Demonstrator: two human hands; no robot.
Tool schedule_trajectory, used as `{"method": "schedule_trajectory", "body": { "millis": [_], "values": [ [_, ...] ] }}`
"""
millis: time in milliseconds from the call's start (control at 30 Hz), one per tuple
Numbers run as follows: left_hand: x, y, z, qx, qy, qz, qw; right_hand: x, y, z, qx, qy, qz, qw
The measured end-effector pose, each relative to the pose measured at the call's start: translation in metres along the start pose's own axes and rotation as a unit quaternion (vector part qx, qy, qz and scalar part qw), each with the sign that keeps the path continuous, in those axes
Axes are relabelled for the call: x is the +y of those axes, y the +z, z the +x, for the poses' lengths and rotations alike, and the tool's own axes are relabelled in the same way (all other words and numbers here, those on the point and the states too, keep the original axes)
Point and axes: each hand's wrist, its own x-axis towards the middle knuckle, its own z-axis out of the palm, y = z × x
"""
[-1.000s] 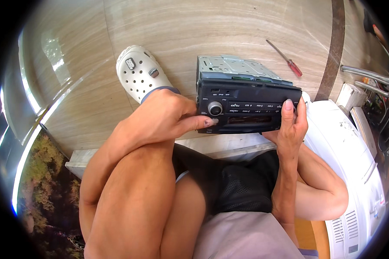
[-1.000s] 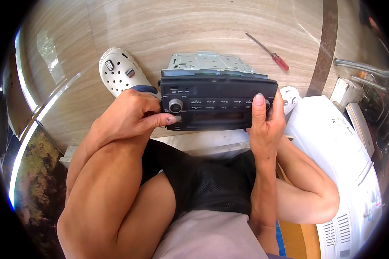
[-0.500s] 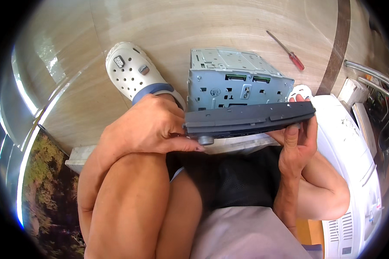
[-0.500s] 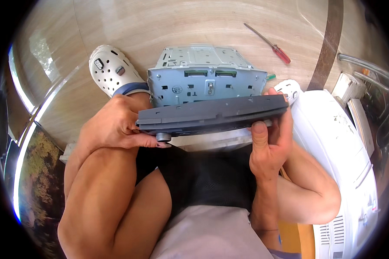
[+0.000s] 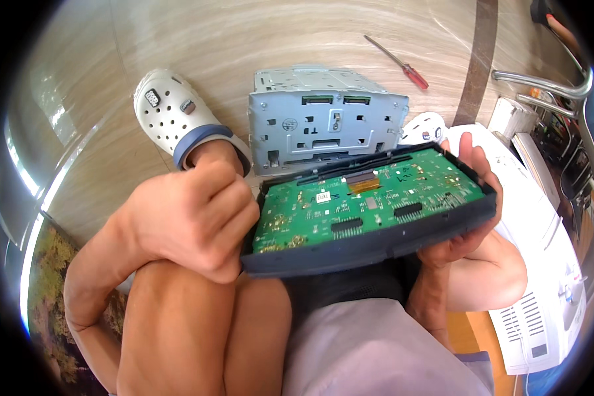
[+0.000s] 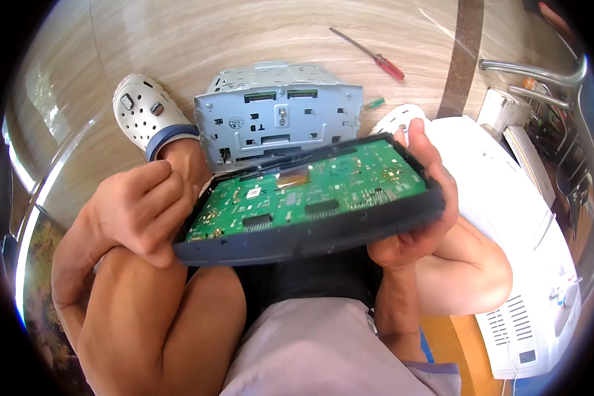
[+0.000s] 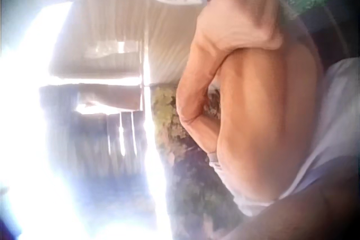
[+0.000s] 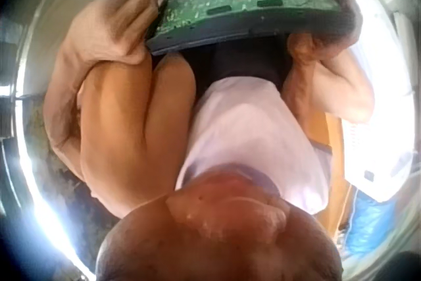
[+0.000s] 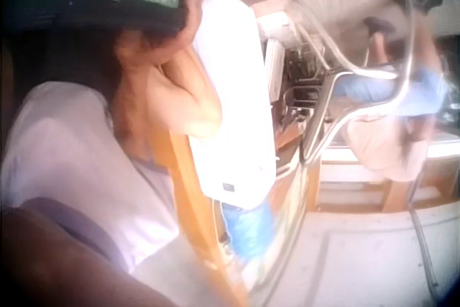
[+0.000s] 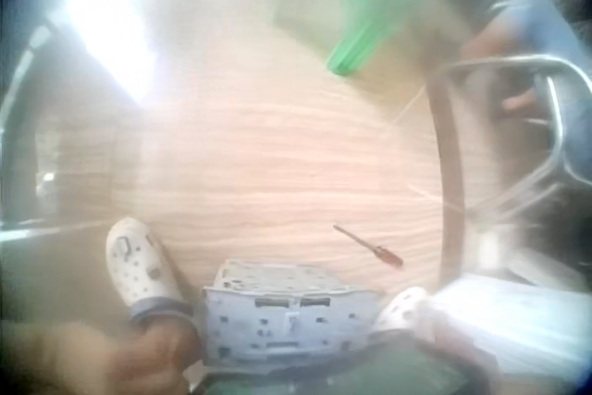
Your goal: The person assembles a car radio unit while sitting on the floor, first picking up a circuit board panel and then fitting the front faceplate onto the main metal chassis.
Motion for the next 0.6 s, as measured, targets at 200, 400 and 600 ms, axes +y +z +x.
{"method": "schedule_trajectory", "body": {
  "millis": [200, 400, 600],
  "values": [
    [0.004, -0.009, 0.01, 0.081, 0.078, 0.178, 0.978, -0.046, -0.025, 0.005, 0.054, 0.169, 0.374, 0.911],
    [0.007, 0.024, 0.007, 0.294, 0.026, 0.233, 0.927, -0.061, -0.038, -0.013, 0.038, 0.1, 0.309, 0.945],
    [0.011, 0.026, -0.003, 0.255, 0.023, 0.217, 0.942, -0.037, -0.041, -0.019, 0.035, 0.012, 0.119, 0.992]
  ]
}}
